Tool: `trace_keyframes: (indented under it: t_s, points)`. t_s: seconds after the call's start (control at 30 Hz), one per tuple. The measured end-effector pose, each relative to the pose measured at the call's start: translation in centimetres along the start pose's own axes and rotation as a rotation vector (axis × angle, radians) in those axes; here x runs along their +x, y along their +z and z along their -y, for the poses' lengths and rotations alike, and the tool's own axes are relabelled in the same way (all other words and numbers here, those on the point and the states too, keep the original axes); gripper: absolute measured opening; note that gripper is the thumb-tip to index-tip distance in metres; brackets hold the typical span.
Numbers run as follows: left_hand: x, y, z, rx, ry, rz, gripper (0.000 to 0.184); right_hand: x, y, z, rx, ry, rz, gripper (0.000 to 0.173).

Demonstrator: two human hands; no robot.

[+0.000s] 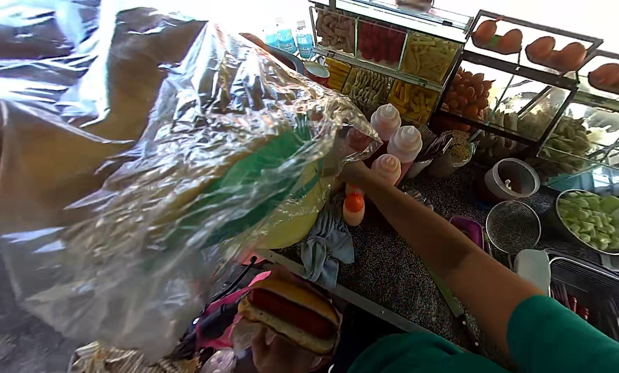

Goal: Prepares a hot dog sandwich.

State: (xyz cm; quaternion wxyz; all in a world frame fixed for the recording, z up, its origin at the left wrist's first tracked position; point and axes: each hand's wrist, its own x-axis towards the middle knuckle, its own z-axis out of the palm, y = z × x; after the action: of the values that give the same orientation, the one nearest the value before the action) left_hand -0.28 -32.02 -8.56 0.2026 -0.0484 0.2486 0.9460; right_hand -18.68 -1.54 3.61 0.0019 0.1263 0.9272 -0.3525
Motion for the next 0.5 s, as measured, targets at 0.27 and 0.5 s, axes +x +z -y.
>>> trace_keyframes:
  t_s: [0.27, 0.5]
  points:
    - [-0.6, 0.8, 2.3, -0.152, -0.162, 0.042, 0.042, -3.0, -1.6, -1.2, 0.127, -0.09, -0.26, 0.08]
    - [1.7, 4.4, 5.6, -0.053, -0.306, 0.022, 0.037, -13.8, -15.9, 3.0, 0.575, -0.565, -0.815, 0.1]
